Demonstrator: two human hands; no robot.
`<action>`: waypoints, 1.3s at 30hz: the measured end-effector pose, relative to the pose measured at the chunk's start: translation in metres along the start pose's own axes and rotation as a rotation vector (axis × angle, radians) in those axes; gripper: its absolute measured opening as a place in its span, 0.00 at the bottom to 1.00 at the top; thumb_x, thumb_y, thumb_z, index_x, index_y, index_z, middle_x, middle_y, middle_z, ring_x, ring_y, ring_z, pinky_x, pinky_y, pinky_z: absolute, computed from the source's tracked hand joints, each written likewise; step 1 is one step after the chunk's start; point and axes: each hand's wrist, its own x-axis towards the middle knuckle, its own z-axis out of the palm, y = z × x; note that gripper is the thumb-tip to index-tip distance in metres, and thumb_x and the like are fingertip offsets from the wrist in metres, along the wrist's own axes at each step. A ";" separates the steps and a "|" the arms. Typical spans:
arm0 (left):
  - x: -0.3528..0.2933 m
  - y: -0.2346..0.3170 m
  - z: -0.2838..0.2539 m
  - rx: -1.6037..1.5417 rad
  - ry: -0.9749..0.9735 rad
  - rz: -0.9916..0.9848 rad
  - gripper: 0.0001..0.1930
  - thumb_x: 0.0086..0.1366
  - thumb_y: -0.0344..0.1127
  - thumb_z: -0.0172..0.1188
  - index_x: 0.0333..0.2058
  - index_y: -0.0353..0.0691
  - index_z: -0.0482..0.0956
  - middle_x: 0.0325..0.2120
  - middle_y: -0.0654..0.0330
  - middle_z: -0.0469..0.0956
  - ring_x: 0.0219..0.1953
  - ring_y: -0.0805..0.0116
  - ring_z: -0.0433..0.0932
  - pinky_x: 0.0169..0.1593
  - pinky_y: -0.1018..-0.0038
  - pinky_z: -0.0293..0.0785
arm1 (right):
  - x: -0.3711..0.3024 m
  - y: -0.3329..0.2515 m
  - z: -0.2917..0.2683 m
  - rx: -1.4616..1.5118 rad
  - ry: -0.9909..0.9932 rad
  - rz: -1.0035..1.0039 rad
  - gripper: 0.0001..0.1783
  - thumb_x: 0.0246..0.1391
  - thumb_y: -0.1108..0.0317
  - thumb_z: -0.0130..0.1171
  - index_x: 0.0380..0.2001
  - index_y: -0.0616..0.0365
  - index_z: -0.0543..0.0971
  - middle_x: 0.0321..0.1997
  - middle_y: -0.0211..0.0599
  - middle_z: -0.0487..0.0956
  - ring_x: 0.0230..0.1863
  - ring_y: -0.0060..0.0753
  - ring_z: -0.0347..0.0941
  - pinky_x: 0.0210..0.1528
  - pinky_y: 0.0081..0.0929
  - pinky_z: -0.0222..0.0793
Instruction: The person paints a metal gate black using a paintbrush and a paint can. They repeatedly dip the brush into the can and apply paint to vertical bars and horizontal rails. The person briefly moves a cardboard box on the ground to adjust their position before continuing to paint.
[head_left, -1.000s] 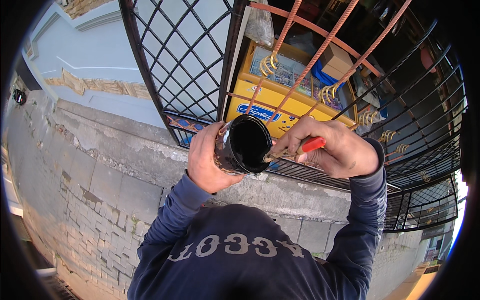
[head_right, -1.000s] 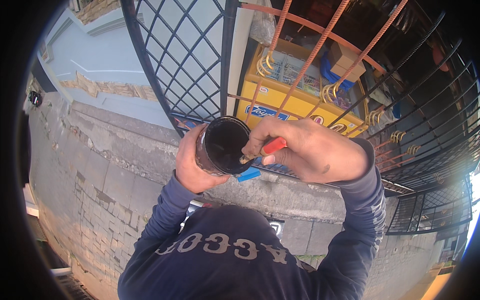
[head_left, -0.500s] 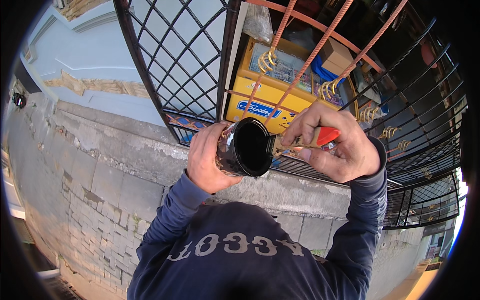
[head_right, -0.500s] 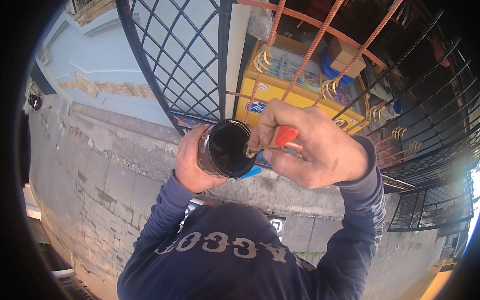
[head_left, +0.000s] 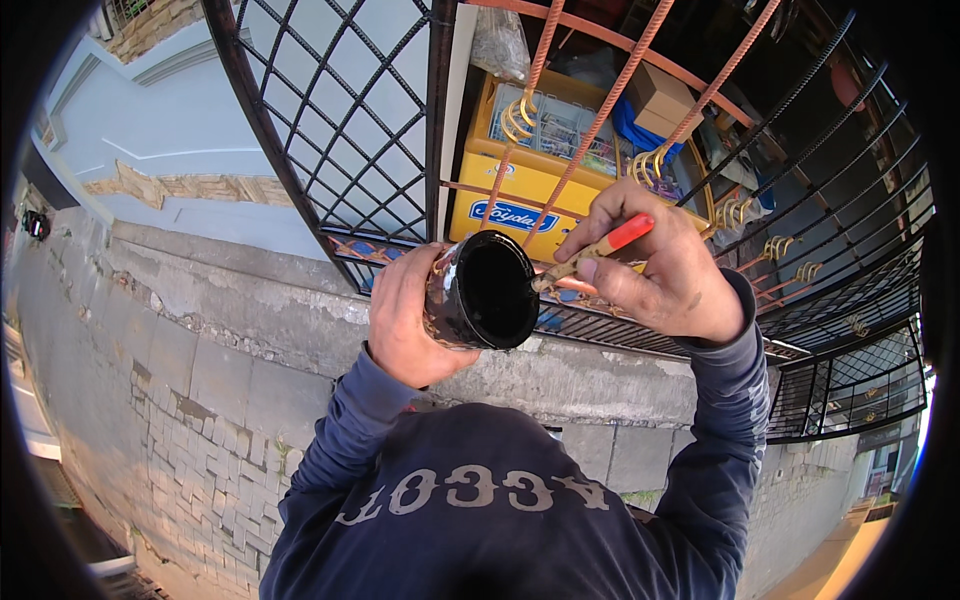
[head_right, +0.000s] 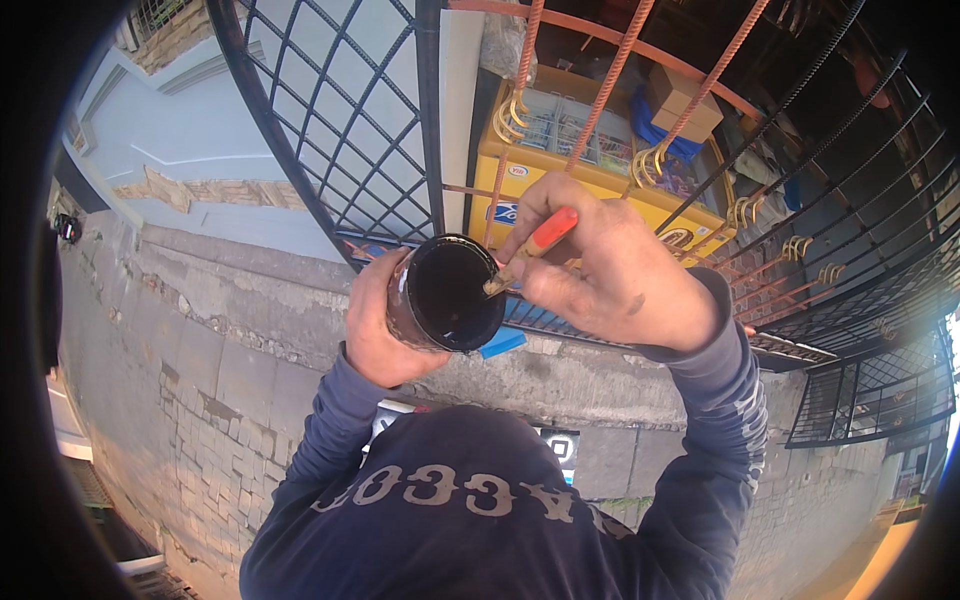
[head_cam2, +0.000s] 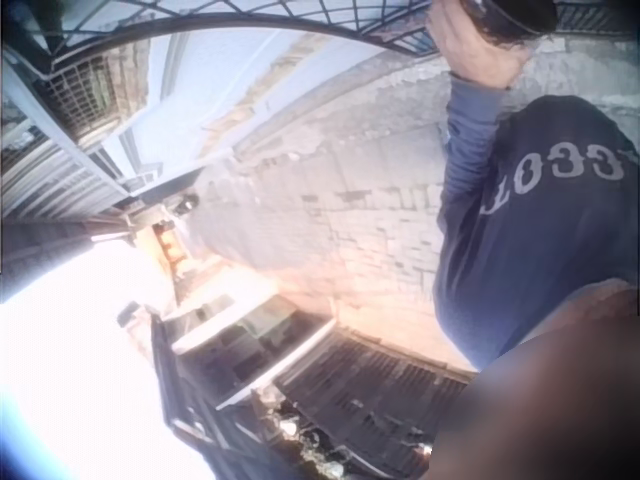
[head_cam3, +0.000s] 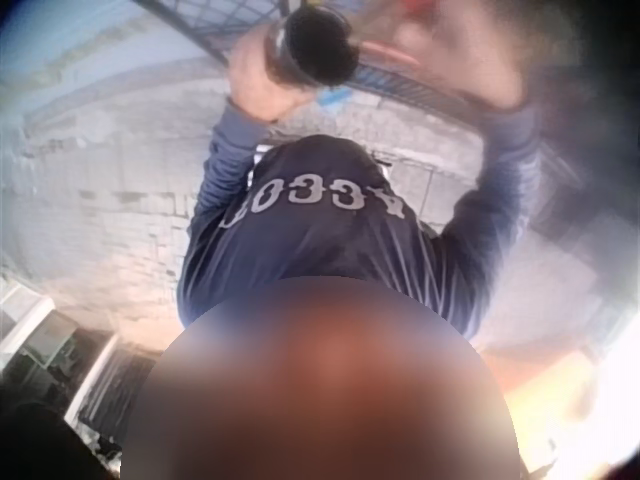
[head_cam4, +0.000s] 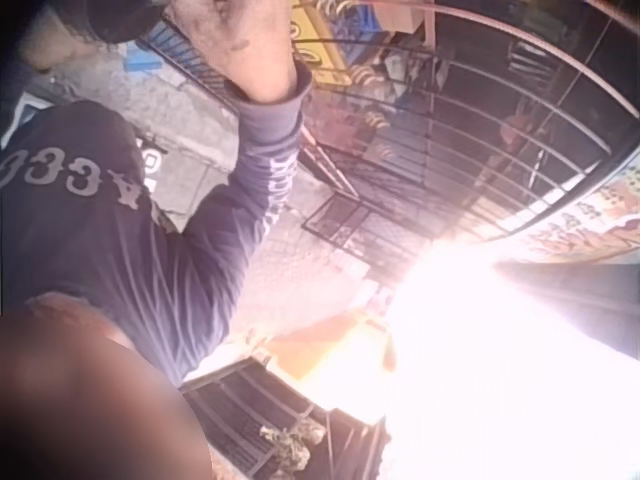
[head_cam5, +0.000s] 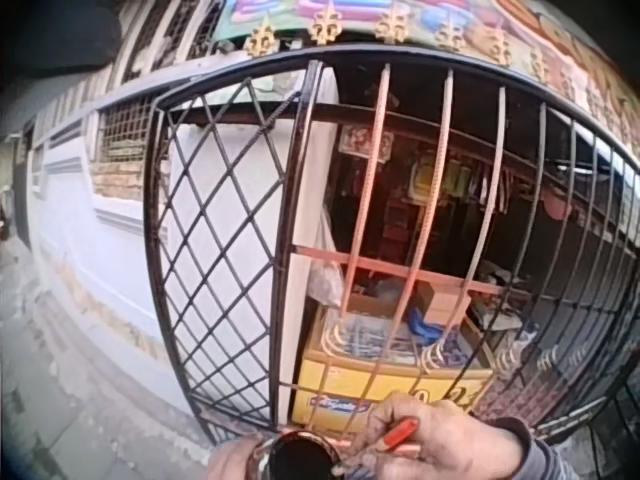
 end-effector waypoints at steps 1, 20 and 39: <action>0.000 -0.001 -0.001 0.011 -0.002 -0.001 0.54 0.31 0.37 0.83 0.62 0.34 0.69 0.53 0.46 0.76 0.55 0.43 0.75 0.60 0.54 0.69 | -0.002 -0.001 -0.004 0.078 0.048 0.071 0.11 0.59 0.72 0.61 0.39 0.62 0.69 0.39 0.45 0.85 0.43 0.34 0.83 0.48 0.31 0.78; 0.011 0.004 0.005 0.045 -0.044 -0.010 0.57 0.29 0.36 0.86 0.63 0.34 0.68 0.56 0.45 0.75 0.58 0.44 0.75 0.63 0.56 0.71 | -0.006 -0.001 -0.017 0.065 -0.173 -0.324 0.08 0.33 0.84 0.55 0.20 0.59 0.73 0.33 0.45 0.85 0.43 0.54 0.82 0.56 0.46 0.76; 0.008 0.008 0.022 0.062 -0.063 -0.051 0.59 0.27 0.36 0.88 0.63 0.32 0.66 0.56 0.44 0.76 0.58 0.46 0.77 0.62 0.56 0.72 | -0.072 0.046 -0.014 0.610 0.125 0.093 0.10 0.49 0.88 0.56 0.30 0.62 0.74 0.49 0.51 0.84 0.54 0.42 0.80 0.58 0.37 0.73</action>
